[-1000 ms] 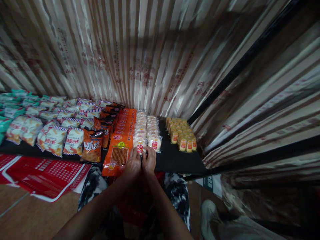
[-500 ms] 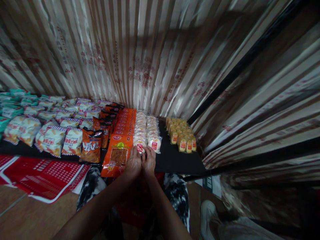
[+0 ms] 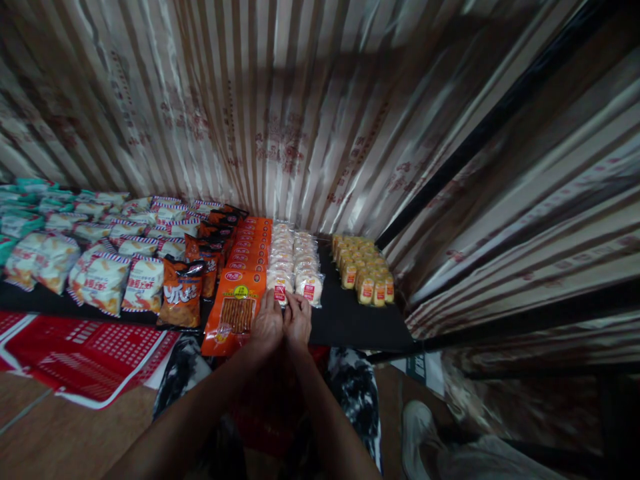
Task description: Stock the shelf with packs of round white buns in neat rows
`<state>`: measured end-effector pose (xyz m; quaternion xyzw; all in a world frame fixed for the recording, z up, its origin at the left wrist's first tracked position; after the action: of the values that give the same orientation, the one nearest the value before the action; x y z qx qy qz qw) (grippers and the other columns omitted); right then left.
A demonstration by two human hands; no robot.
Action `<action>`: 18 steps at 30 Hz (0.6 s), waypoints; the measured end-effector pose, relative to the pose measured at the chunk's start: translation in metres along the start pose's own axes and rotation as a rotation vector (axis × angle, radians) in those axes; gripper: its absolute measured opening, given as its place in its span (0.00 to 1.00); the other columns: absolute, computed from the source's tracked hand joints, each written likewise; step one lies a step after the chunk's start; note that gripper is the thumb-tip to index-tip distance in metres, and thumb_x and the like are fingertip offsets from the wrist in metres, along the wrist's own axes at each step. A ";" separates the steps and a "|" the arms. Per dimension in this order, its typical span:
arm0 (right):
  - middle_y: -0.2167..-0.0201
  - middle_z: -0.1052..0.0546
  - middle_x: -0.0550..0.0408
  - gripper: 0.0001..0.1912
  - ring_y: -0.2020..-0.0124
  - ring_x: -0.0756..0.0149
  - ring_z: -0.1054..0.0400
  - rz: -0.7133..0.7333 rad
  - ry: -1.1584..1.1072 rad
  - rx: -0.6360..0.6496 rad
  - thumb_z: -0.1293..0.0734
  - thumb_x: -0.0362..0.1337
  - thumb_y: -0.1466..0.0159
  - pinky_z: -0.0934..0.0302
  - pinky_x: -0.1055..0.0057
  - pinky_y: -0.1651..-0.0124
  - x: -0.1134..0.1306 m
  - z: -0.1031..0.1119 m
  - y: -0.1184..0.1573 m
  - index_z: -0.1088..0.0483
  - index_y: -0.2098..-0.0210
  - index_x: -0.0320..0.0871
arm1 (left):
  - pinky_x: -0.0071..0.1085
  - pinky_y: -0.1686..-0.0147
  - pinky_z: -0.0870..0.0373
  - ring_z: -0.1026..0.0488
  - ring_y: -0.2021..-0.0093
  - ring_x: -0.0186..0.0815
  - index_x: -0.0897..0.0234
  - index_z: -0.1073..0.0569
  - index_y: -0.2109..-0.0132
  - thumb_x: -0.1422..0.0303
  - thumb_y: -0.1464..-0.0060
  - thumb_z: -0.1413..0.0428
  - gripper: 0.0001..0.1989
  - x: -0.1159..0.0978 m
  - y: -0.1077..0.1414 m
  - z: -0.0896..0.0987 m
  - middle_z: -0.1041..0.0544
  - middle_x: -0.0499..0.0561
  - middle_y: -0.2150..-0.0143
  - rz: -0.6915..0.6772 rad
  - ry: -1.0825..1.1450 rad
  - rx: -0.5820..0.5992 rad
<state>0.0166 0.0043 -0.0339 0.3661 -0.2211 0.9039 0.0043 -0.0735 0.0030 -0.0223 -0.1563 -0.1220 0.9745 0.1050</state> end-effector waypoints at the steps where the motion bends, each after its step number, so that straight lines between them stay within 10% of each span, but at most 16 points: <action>1: 0.56 0.33 0.49 0.23 0.54 0.63 0.40 -0.001 -0.004 0.003 0.45 0.29 0.40 0.40 0.65 0.50 0.000 0.000 0.000 0.31 0.49 0.46 | 0.42 0.44 0.37 0.41 0.39 0.45 0.79 0.34 0.47 0.77 0.45 0.58 0.20 0.000 0.000 0.000 0.36 0.68 0.41 -0.003 -0.004 -0.003; 18: 0.54 0.31 0.50 0.23 0.51 0.63 0.39 -0.007 -0.047 0.038 0.46 0.27 0.41 0.41 0.66 0.48 0.001 0.002 0.000 0.29 0.52 0.46 | 0.42 0.43 0.39 0.42 0.38 0.47 0.80 0.33 0.47 0.79 0.45 0.56 0.19 -0.006 0.000 0.008 0.35 0.70 0.42 -0.033 -0.058 0.037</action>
<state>0.0172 0.0034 -0.0315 0.3879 -0.2024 0.8992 -0.0047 -0.0709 0.0000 -0.0137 -0.1238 -0.1098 0.9788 0.1205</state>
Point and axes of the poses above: each hand's wrist, its own y-axis away from the middle knuckle, its own z-axis out of the back of the hand, x = y × z, the point moved 4 cm from there along -y, towards the middle knuckle
